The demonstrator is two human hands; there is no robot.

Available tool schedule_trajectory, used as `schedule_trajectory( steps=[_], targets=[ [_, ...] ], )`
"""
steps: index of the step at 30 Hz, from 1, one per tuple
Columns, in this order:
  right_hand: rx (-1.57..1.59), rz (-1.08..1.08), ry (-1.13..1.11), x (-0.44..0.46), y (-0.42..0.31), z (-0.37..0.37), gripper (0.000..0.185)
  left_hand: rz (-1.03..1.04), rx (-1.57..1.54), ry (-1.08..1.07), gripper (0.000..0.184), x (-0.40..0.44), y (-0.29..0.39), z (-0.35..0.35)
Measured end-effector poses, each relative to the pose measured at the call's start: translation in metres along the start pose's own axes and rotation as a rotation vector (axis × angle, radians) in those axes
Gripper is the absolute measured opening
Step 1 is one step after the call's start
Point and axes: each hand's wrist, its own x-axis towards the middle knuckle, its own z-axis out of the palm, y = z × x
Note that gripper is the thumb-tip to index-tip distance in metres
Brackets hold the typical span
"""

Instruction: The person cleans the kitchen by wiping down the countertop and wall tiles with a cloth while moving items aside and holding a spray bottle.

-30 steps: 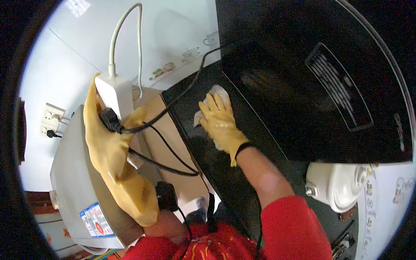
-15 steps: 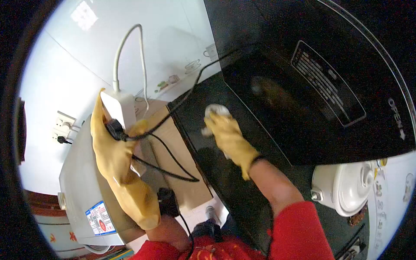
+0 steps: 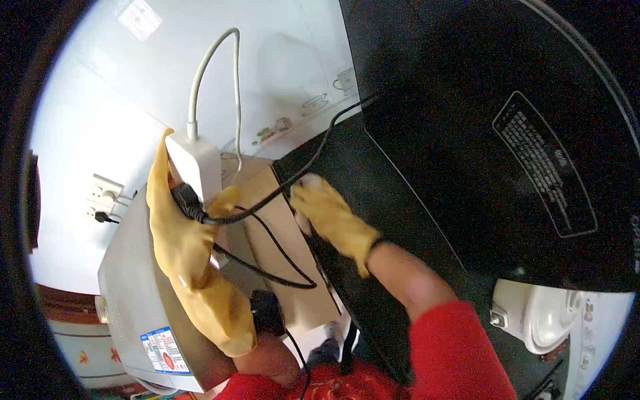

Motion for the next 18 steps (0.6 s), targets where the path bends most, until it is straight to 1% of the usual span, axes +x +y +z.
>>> schedule_trajectory(
  steps=[1, 3, 4, 6, 8, 10, 11, 13, 16, 17, 18],
  targets=[
    [-0.058, -0.029, 0.069, 0.024, 0.015, 0.015, 0.026, 0.005, 0.009, -0.003, 0.082, 0.000, 0.002, 0.002],
    [-0.156, -0.119, 0.190, 0.064, 0.037, 0.023, 0.024, 0.016, 0.017, -0.011, 0.082, 0.001, 0.005, 0.005],
    [-0.167, -0.107, 0.205, 0.075, 0.043, 0.019, 0.024, 0.018, 0.021, -0.010, 0.082, 0.000, 0.007, 0.006],
    [-0.023, -0.009, -0.162, 0.079, 0.046, 0.013, 0.029, 0.018, 0.032, -0.017, 0.082, -0.003, 0.008, 0.009],
    [-0.152, -0.014, -0.062, 0.068, 0.047, 0.010, 0.028, 0.022, 0.045, -0.021, 0.082, -0.004, 0.006, 0.012],
    [0.163, 0.399, -0.342, 0.062, 0.064, -0.013, 0.041, 0.029, 0.058, -0.031, 0.083, -0.005, 0.002, 0.015],
    [0.262, 0.623, -0.442, 0.060, 0.072, -0.025, 0.048, 0.029, 0.068, -0.036, 0.083, -0.004, 0.001, 0.017],
    [-0.122, 0.612, -0.039, 0.001, 0.085, -0.030, 0.061, 0.054, 0.097, -0.046, 0.083, -0.001, -0.011, 0.021],
    [-0.361, 0.643, 0.101, -0.076, 0.048, -0.065, 0.080, 0.122, 0.071, -0.092, 0.085, 0.006, -0.035, 0.039],
    [-0.453, 0.675, -0.136, -0.086, 0.010, -0.100, 0.075, 0.078, 0.031, -0.155, 0.085, 0.008, -0.042, 0.046],
    [-0.468, 0.713, -0.224, -0.101, -0.012, -0.108, 0.081, 0.036, -0.002, -0.217, 0.085, 0.011, -0.045, 0.052]
  ],
)
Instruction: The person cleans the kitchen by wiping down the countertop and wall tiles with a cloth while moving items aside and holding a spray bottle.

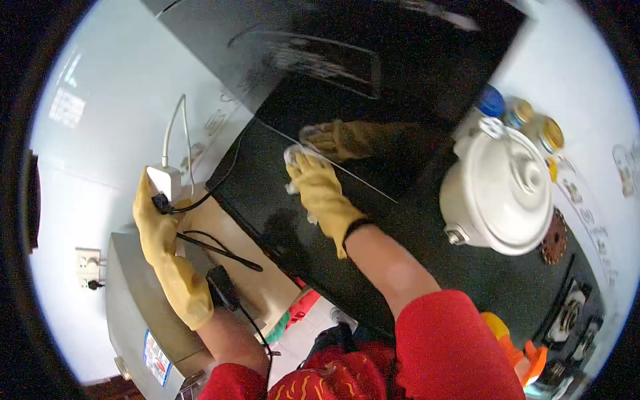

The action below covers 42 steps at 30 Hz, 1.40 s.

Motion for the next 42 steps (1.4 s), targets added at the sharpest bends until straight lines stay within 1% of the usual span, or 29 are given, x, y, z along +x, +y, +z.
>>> schedule_trajectory(
  steps=[1, 2, 4, 5, 6, 7, 8, 9, 11, 12, 13, 15, 16, 18, 19, 20, 21, 24, 26, 27, 28, 30, 31, 33, 34, 37, 39, 40, 42],
  targets=[
    [-0.044, 0.017, -0.083, -0.026, -0.002, -0.010, 0.086, -0.020, 0.081, -0.032, 0.084, 0.003, 0.003, 0.005],
    [0.022, 0.058, -0.058, -0.049, -0.003, -0.006, 0.103, -0.002, 0.067, -0.041, 0.084, 0.008, -0.001, 0.012],
    [0.075, 0.075, 0.136, -0.094, 0.001, 0.023, 0.087, 0.031, 0.201, -0.115, 0.083, 0.021, -0.020, 0.031],
    [0.074, 0.090, 0.144, -0.114, -0.001, 0.020, 0.087, 0.047, 0.195, -0.119, 0.083, 0.031, -0.031, 0.041],
    [0.108, 0.115, 0.128, -0.131, -0.005, 0.012, 0.078, -0.164, -0.113, -0.220, 0.083, 0.043, -0.044, 0.051],
    [0.144, 0.135, 0.111, -0.145, -0.007, 0.008, 0.068, -0.264, -0.269, -0.278, 0.083, 0.051, -0.059, 0.061],
    [0.147, 0.139, 0.115, -0.155, -0.009, 0.009, 0.068, -0.374, -0.417, -0.322, 0.083, 0.060, -0.073, 0.072],
    [0.171, 0.157, 0.141, -0.163, -0.012, 0.012, 0.063, -0.289, -0.222, -0.376, 0.084, 0.063, -0.071, 0.077],
    [0.207, 0.169, 0.170, -0.171, -0.016, 0.012, 0.058, 0.095, 0.424, -0.458, 0.085, 0.054, -0.056, 0.068],
    [0.194, 0.169, 0.196, -0.173, -0.017, 0.009, 0.054, -0.218, -0.098, -0.558, 0.084, 0.060, -0.085, 0.081],
    [0.178, 0.173, 0.221, -0.174, -0.017, 0.007, 0.049, -0.571, -0.585, -0.523, 0.082, 0.065, -0.116, 0.094],
    [0.185, 0.169, 0.254, -0.173, -0.016, 0.013, 0.049, -0.420, -0.576, -0.552, 0.074, 0.056, -0.140, 0.102],
    [0.196, 0.161, 0.273, -0.177, -0.017, 0.018, 0.049, -0.141, -0.273, -0.512, 0.062, 0.053, -0.157, 0.106],
    [0.245, 0.165, 0.283, -0.177, -0.015, 0.022, 0.048, -0.385, -0.567, -0.469, 0.045, 0.033, -0.117, 0.096],
    [0.254, 0.173, 0.293, -0.177, -0.015, 0.025, 0.048, -0.505, -0.710, -0.422, 0.044, 0.023, -0.094, 0.091],
    [0.264, 0.179, 0.304, -0.176, -0.015, 0.027, 0.048, -0.646, -0.701, -0.379, 0.041, 0.019, -0.078, 0.089],
    [0.325, 0.180, 0.265, -0.172, -0.016, 0.032, 0.048, -0.606, -0.777, -0.401, 0.039, 0.018, -0.095, 0.098],
    [0.259, 0.193, 0.282, -0.173, -0.021, 0.031, 0.044, -0.572, -0.945, -0.453, 0.030, 0.012, -0.154, 0.122],
    [0.234, 0.228, 0.297, -0.186, -0.025, 0.031, 0.043, -0.291, -0.392, -0.526, 0.024, 0.011, -0.168, 0.128],
    [0.269, 0.261, 0.313, -0.201, -0.029, 0.035, 0.043, -0.163, -0.124, -0.522, 0.030, 0.011, -0.175, 0.130],
    [0.308, 0.292, 0.338, -0.218, -0.035, 0.037, 0.044, -0.154, -0.048, -0.527, 0.027, 0.015, -0.179, 0.129],
    [0.320, 0.328, 0.390, -0.260, -0.044, 0.024, 0.045, -0.535, -0.375, -0.708, 0.024, 0.029, -0.177, 0.126],
    [0.270, 0.333, 0.418, -0.284, -0.049, 0.010, 0.045, -0.650, -0.408, -0.789, 0.024, 0.036, -0.176, 0.127],
    [0.268, 0.344, 0.340, -0.330, -0.055, -0.002, 0.042, -0.593, -0.294, -0.855, 0.025, 0.050, -0.172, 0.130],
    [0.247, 0.374, 0.358, -0.352, -0.060, -0.005, 0.040, -0.449, -0.354, -0.835, 0.025, 0.057, -0.166, 0.125],
    [0.289, 0.438, 0.252, -0.411, -0.069, -0.022, 0.043, -0.035, -0.513, -0.751, 0.030, 0.058, -0.074, 0.077],
    [0.250, 0.433, 0.338, -0.442, -0.070, -0.017, 0.048, 0.086, -0.829, -0.870, 0.030, 0.025, 0.022, 0.052],
    [0.244, 0.412, 0.334, -0.455, -0.070, -0.018, 0.048, 0.456, -0.901, -0.881, 0.032, 0.005, 0.066, 0.048],
    [0.337, 0.426, 0.316, -0.480, -0.067, -0.022, 0.046, 0.781, -0.959, -0.847, 0.033, -0.063, 0.163, 0.023]
  ],
)
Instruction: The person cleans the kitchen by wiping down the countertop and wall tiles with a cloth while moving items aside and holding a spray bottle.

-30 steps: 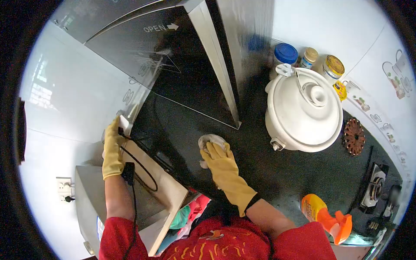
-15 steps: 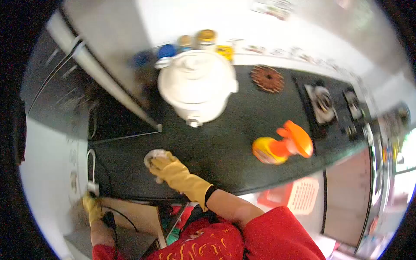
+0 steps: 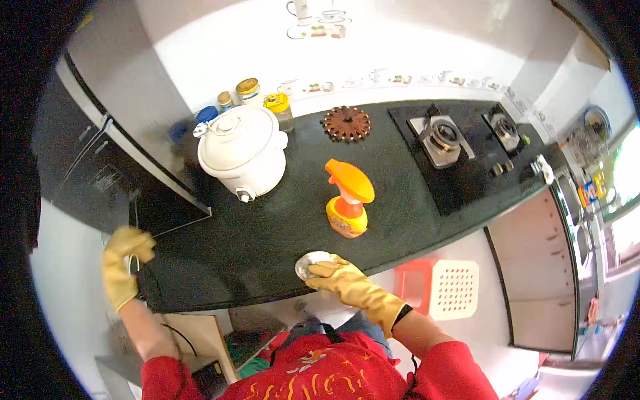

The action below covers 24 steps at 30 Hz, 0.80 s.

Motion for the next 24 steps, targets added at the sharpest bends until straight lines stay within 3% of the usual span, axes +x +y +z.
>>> schedule_trajectory(
  steps=[1, 2, 3, 4, 6, 7, 8, 10, 13, 17, 19, 22, 23, 24],
  targets=[
    [0.026, 0.021, -0.042, -0.006, -0.002, -0.013, 0.045, -0.027, 0.081, -0.085, 0.034, 0.012, 0.025, 0.034],
    [0.020, -0.006, -0.052, -0.017, 0.003, -0.023, 0.045, -0.652, 0.120, -0.576, 0.045, 0.056, -0.005, 0.052],
    [0.022, -0.001, -0.028, -0.029, 0.010, -0.032, 0.045, -0.561, 0.210, -0.423, 0.066, 0.049, 0.025, 0.115],
    [0.023, 0.001, -0.007, -0.042, 0.021, -0.042, 0.045, -0.235, 0.225, -0.437, 0.087, 0.043, 0.037, 0.163],
    [-0.033, -0.020, 0.007, -0.067, 0.049, -0.060, 0.042, -0.180, 0.025, -0.251, 0.111, 0.024, 0.085, 0.243],
    [-0.011, 0.026, 0.078, -0.085, 0.062, -0.072, 0.039, -0.035, 0.041, -0.076, 0.112, 0.021, 0.091, 0.277],
    [0.021, 0.080, 0.149, -0.105, 0.071, -0.078, 0.036, -0.146, -0.102, 0.092, 0.111, 0.016, 0.092, 0.314],
    [0.004, 0.058, 0.191, -0.132, 0.098, -0.082, 0.033, -0.135, -0.185, 0.304, 0.106, 0.023, 0.089, 0.362],
    [-0.062, 0.110, 0.247, -0.146, 0.109, -0.094, 0.037, -0.092, -0.245, 0.343, 0.100, 0.055, 0.100, 0.389],
    [-0.013, 0.054, 0.218, -0.137, 0.103, -0.107, 0.035, -0.248, -0.096, 0.326, 0.095, 0.070, 0.107, 0.401],
    [-0.087, -0.079, 0.348, -0.139, 0.108, -0.103, 0.031, -0.413, 0.064, 0.401, 0.095, 0.073, 0.116, 0.402],
    [-0.063, -0.072, 0.291, -0.138, 0.109, -0.104, 0.027, -0.374, -0.009, 0.609, 0.093, 0.068, 0.102, 0.420],
    [-0.067, -0.042, 0.272, -0.139, 0.107, -0.106, 0.024, -0.435, 0.022, 0.561, 0.093, 0.064, 0.110, 0.418],
    [-0.067, -0.063, 0.265, -0.140, 0.111, -0.105, 0.024, -0.343, 0.035, 0.546, 0.094, 0.056, 0.110, 0.419]
  ],
)
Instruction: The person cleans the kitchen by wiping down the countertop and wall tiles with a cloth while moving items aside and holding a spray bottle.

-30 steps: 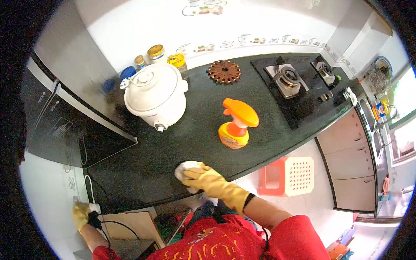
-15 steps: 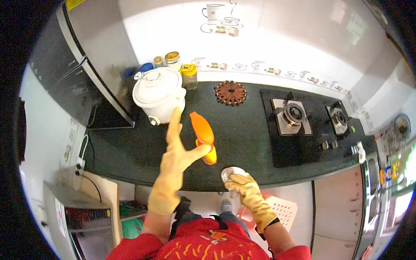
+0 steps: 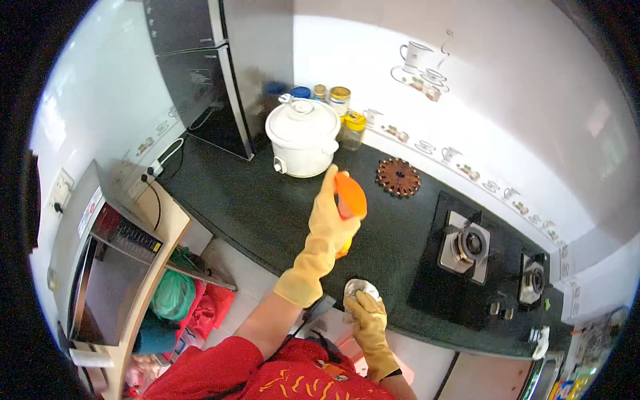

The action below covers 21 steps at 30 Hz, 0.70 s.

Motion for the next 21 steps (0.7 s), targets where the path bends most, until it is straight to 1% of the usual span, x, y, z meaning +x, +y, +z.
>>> schedule_trajectory(
  steps=[2, 3, 4, 6, 8, 9, 10, 12, 13, 14, 15, 16, 17, 18, 20, 21],
  targets=[
    [0.098, -0.001, 0.091, -0.002, 0.010, 0.005, 0.021, 0.113, -0.013, -0.051, 0.092, -0.012, -0.002, -0.011],
    [0.334, 0.136, 0.106, 0.014, -0.009, -0.009, 0.030, 0.117, -0.010, -0.035, 0.092, -0.014, -0.003, -0.018],
    [0.341, 0.124, 0.102, 0.030, -0.016, -0.015, 0.030, 0.102, -0.059, -0.063, 0.091, -0.017, -0.005, -0.026],
    [0.717, 0.567, 0.148, 0.056, -0.027, -0.021, 0.039, 0.080, -0.101, -0.097, 0.091, -0.023, -0.003, -0.035],
    [0.525, 0.561, 0.073, 0.085, -0.004, -0.008, 0.045, 0.111, -0.065, -0.117, 0.092, -0.021, 0.003, -0.037],
    [0.459, 0.552, 0.050, 0.101, 0.009, 0.000, 0.047, 0.107, -0.116, -0.095, 0.096, -0.020, -0.008, -0.028],
    [0.401, 0.521, -0.104, 0.119, 0.019, 0.007, 0.048, 0.115, -0.118, -0.086, 0.096, -0.019, -0.010, -0.023],
    [0.343, 0.473, -0.258, 0.149, 0.000, -0.002, 0.048, 0.070, 0.098, -0.081, 0.099, -0.017, -0.011, -0.016],
    [0.277, 0.542, -0.324, 0.158, -0.037, -0.023, 0.043, 0.106, 0.077, -0.008, 0.082, -0.016, -0.010, -0.014],
    [0.234, 0.582, -0.378, 0.159, -0.047, -0.027, 0.039, 0.107, 0.079, 0.001, 0.082, -0.013, -0.014, -0.011],
    [0.190, 0.620, -0.436, 0.160, -0.056, -0.031, 0.035, 0.094, 0.069, 0.055, 0.075, -0.011, -0.021, -0.007],
    [0.182, 0.606, -0.445, 0.155, -0.045, -0.021, 0.035, 0.080, 0.057, 0.115, 0.068, -0.008, -0.022, -0.005],
    [0.139, 0.501, -0.405, 0.149, -0.032, -0.005, 0.039, 0.088, 0.047, 0.179, 0.054, -0.009, -0.022, -0.004],
    [0.099, 0.392, -0.370, 0.146, -0.022, 0.007, 0.042, 0.082, 0.052, 0.204, 0.054, -0.012, -0.026, -0.009],
    [0.202, 0.454, -0.459, 0.152, -0.047, -0.010, 0.056, 0.103, -0.136, 0.258, 0.058, -0.023, -0.032, -0.026],
    [0.174, 0.328, -0.422, 0.146, -0.033, -0.002, 0.062, 0.130, -0.363, 0.390, 0.053, -0.030, -0.047, -0.029]
  ],
)
